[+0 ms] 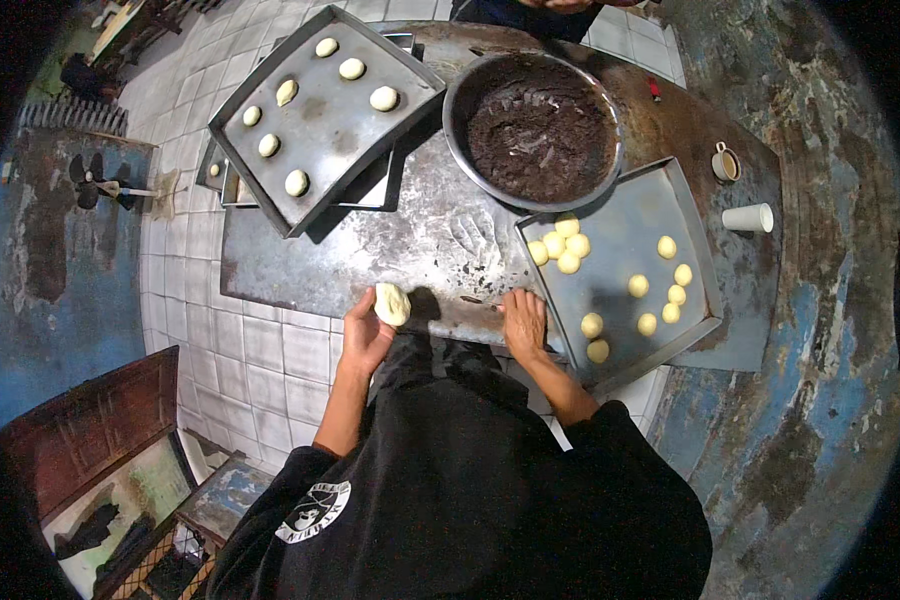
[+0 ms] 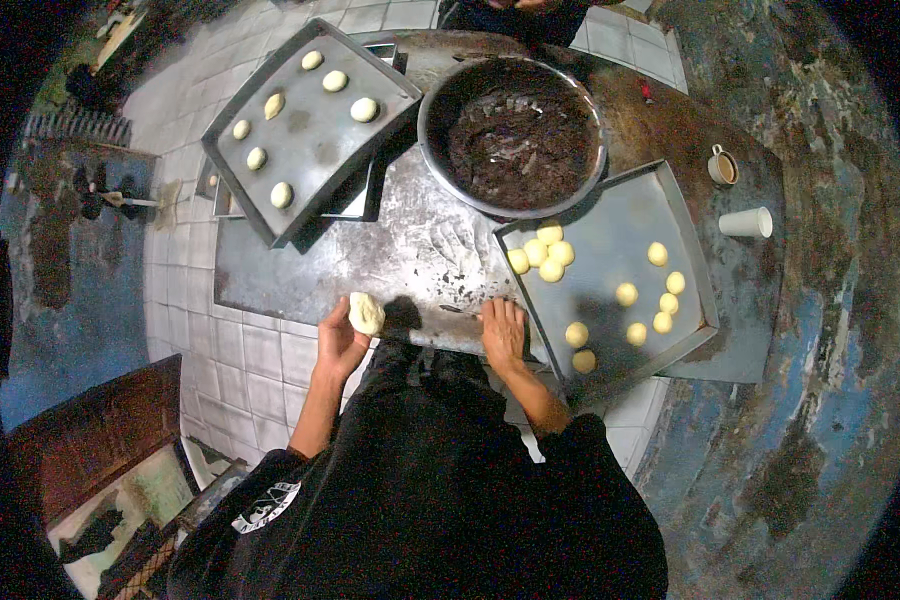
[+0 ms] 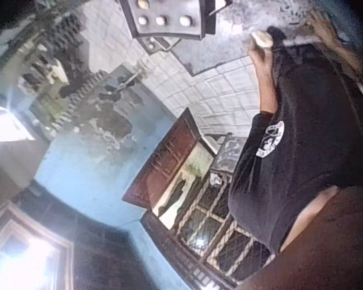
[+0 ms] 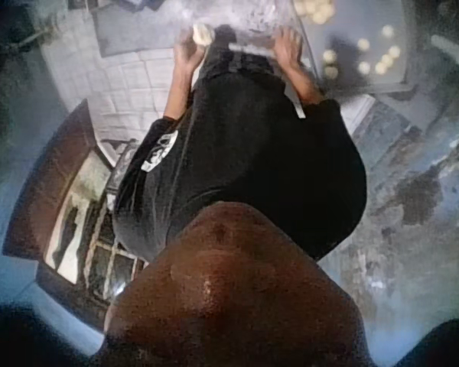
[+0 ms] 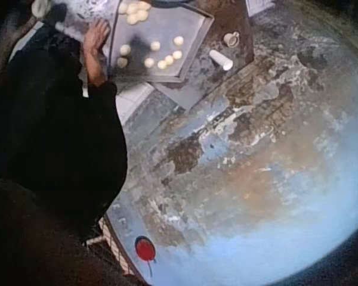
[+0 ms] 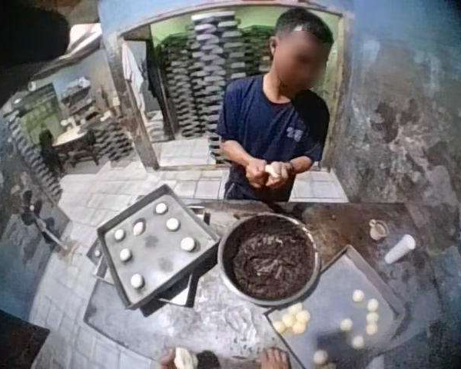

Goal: The person fills small pieces of dough with a dark paste using a small stick, pinches the dough closed, and places the shaped rolls onto metal trays.

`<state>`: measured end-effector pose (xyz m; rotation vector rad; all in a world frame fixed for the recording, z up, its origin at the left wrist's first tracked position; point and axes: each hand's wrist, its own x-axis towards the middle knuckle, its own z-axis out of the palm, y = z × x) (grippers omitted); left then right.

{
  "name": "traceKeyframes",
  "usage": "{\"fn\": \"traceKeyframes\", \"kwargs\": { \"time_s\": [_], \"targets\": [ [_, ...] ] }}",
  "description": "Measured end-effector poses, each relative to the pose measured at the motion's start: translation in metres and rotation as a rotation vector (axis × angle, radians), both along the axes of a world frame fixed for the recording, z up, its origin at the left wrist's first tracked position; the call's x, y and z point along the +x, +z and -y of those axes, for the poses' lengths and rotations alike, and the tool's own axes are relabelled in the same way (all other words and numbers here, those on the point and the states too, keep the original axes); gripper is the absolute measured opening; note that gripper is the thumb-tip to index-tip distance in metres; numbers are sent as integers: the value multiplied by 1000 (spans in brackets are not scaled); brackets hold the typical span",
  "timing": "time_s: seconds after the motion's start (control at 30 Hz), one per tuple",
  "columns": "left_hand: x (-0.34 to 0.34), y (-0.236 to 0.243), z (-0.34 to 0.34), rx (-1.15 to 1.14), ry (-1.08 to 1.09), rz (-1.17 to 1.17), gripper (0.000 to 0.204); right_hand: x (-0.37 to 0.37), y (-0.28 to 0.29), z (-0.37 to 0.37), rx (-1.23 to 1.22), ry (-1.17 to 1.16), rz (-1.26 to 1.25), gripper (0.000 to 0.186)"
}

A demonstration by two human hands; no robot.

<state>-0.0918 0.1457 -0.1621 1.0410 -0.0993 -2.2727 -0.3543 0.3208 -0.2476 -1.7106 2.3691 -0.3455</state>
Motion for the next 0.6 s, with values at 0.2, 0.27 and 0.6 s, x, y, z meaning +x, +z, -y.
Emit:
{"fn": "traceKeyframes", "kwargs": {
  "time_s": [0.2, 0.27, 0.6],
  "targets": [
    [-15, -13, 11, -31, -40, -61, 36, -3, 32, 3, -58, -234, 560, 19],
    [-23, -11, 14, -65, -53, -82, 36, -12, 45, 8, -191, -221, 622, 22],
    [-17, 0, 32, -44, -52, -32, 33, -172, 106, 175, -7, 40, -26, 21]
  ]
}}
